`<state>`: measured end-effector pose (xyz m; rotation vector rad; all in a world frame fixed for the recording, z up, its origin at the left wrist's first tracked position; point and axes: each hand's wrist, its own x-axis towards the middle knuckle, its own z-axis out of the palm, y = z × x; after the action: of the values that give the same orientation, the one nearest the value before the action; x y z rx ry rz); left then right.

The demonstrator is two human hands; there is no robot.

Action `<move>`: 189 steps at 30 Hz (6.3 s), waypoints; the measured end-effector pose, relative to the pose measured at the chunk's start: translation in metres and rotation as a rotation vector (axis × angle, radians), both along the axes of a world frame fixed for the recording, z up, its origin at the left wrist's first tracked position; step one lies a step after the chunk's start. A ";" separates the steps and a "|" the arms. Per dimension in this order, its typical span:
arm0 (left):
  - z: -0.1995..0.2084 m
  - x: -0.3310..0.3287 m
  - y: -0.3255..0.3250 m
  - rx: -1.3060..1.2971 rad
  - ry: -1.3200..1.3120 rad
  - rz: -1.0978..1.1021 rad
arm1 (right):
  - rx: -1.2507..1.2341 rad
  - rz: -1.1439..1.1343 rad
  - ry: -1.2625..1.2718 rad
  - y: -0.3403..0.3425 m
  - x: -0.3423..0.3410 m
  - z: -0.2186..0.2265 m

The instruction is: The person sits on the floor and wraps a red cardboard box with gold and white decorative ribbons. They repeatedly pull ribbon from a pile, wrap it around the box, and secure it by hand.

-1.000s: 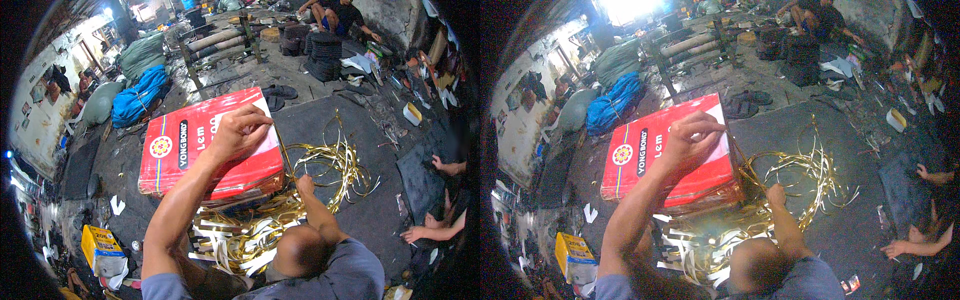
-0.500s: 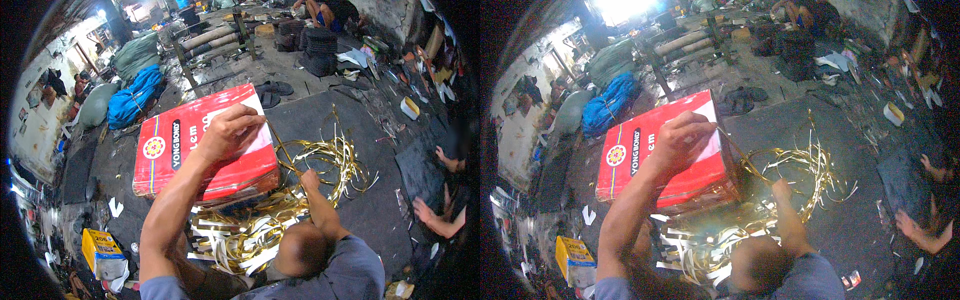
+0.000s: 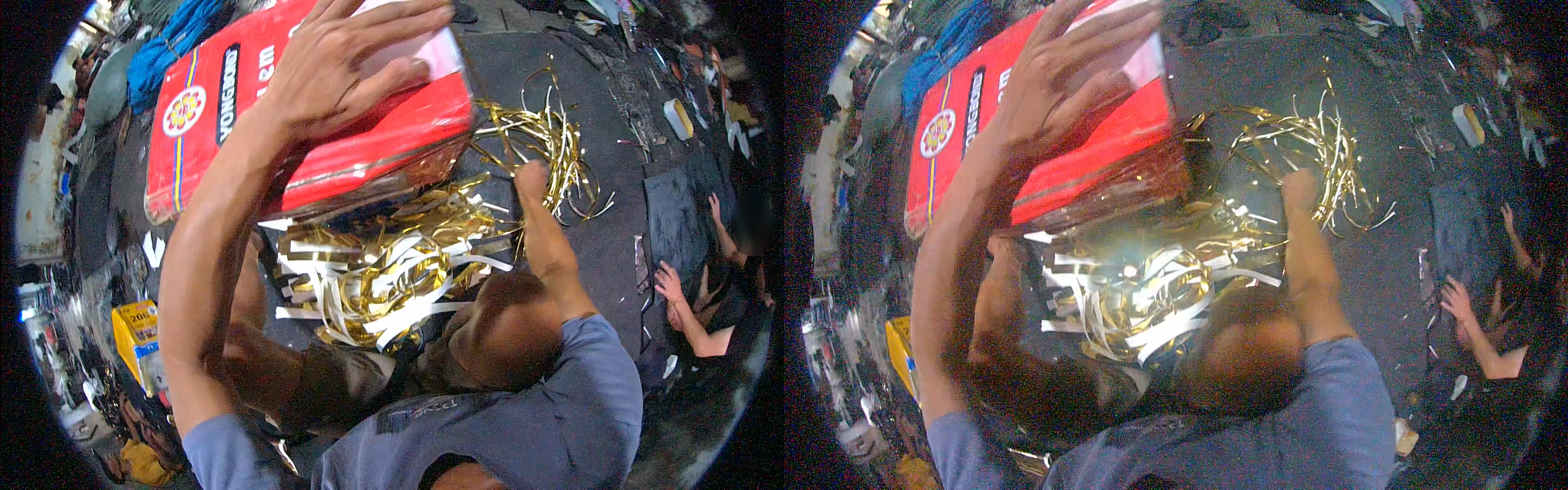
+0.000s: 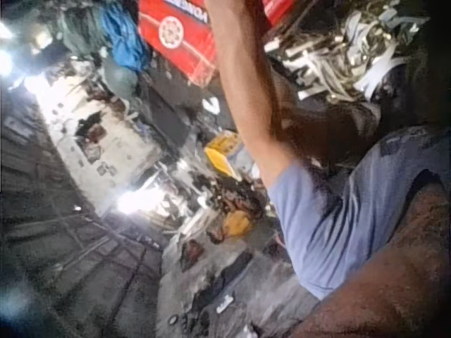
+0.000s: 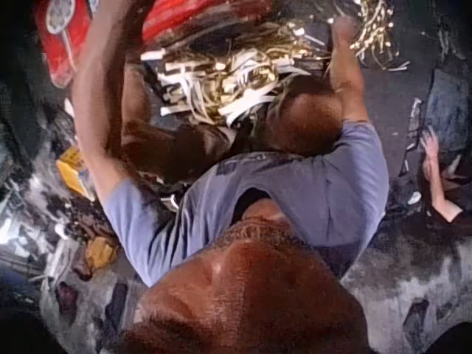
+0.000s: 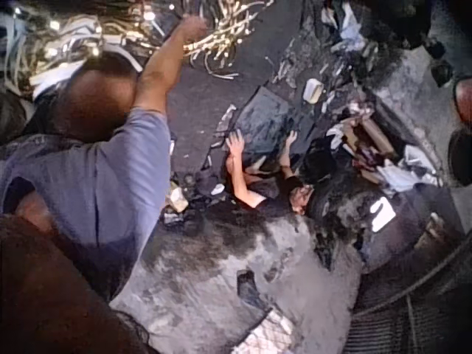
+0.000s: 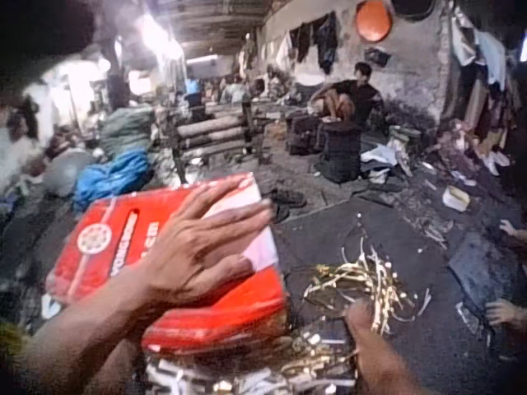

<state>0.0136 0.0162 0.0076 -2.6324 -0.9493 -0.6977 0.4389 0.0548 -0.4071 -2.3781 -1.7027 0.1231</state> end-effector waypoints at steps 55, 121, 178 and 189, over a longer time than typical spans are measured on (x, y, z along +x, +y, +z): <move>0.055 -0.214 -0.216 -0.986 -1.205 0.489 | 0.256 0.685 0.812 -0.029 -0.129 0.533; -0.010 0.020 -0.003 -0.465 -0.884 0.054 | 0.105 0.609 1.523 -0.004 -0.219 0.364; -0.013 0.025 0.008 -0.509 -0.888 0.064 | 0.326 0.343 1.030 0.023 -0.198 -0.010; -0.017 0.024 0.013 -0.525 -0.906 0.038 | -0.084 0.492 0.156 -0.011 -0.153 -0.057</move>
<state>0.0375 0.0290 -0.0096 -2.6661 -1.5647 -1.9438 0.2861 0.0438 -0.4637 -1.8890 -2.1976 0.4499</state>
